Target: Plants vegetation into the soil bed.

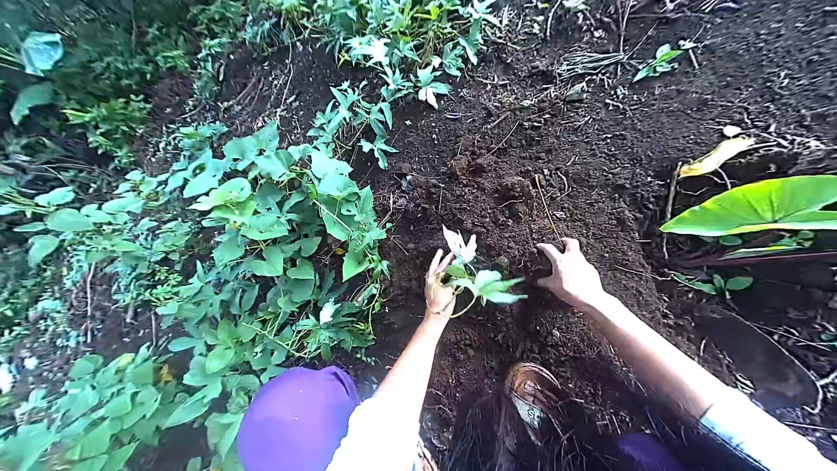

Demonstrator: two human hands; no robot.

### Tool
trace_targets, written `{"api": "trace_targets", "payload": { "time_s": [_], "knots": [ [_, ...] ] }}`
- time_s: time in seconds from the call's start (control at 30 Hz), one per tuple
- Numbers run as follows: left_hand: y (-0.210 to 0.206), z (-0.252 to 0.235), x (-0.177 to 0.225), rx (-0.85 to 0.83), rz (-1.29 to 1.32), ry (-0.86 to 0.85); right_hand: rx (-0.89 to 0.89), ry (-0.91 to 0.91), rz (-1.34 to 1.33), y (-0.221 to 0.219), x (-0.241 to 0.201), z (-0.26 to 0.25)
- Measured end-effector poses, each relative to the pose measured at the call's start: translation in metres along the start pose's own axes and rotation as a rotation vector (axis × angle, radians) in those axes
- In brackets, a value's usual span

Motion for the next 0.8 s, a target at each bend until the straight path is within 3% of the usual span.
{"api": "trace_targets", "payload": {
  "time_s": [0.07, 0.13, 0.2, 0.3, 0.37, 0.57, 0.8],
  "knots": [
    [0.011, 0.01, -0.013, -0.032, -0.34, 0.015, -0.054, 0.055, -0.022, -0.002, 0.008, -0.004],
    [0.024, 0.018, -0.018, -0.163, -0.631, 0.212, -0.105, 0.107, -0.023, -0.002, 0.012, -0.003],
    [0.029, 0.022, -0.021, -0.353, -0.713, 0.333, -0.1, 0.111, -0.007, 0.0, 0.013, 0.005],
    [0.027, 0.019, -0.018, -0.545, -0.819, 0.357, 0.063, 0.084, -0.038, -0.004, 0.008, 0.02],
    [0.029, 0.018, -0.02, -0.579, -0.852, 0.345, 0.123, 0.088, -0.047, -0.013, 0.006, 0.028],
    [0.022, 0.021, -0.024, -0.495, -0.939, 0.336, 0.015, -0.008, 0.057, -0.016, 0.001, 0.038],
    [0.05, 0.016, -0.027, -0.774, -1.005, 0.195, -0.105, -0.056, 0.197, -0.003, -0.015, 0.022]
  ]
}}
Point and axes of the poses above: each hand's wrist, its own z-axis away from the middle knuckle, its own y-axis out of the back of the hand, x = y × z, the point moved 3 cm from there along -z, towards the middle knuckle, and after that the axes turned 2 degrees about -y, right-handed, at the moved point
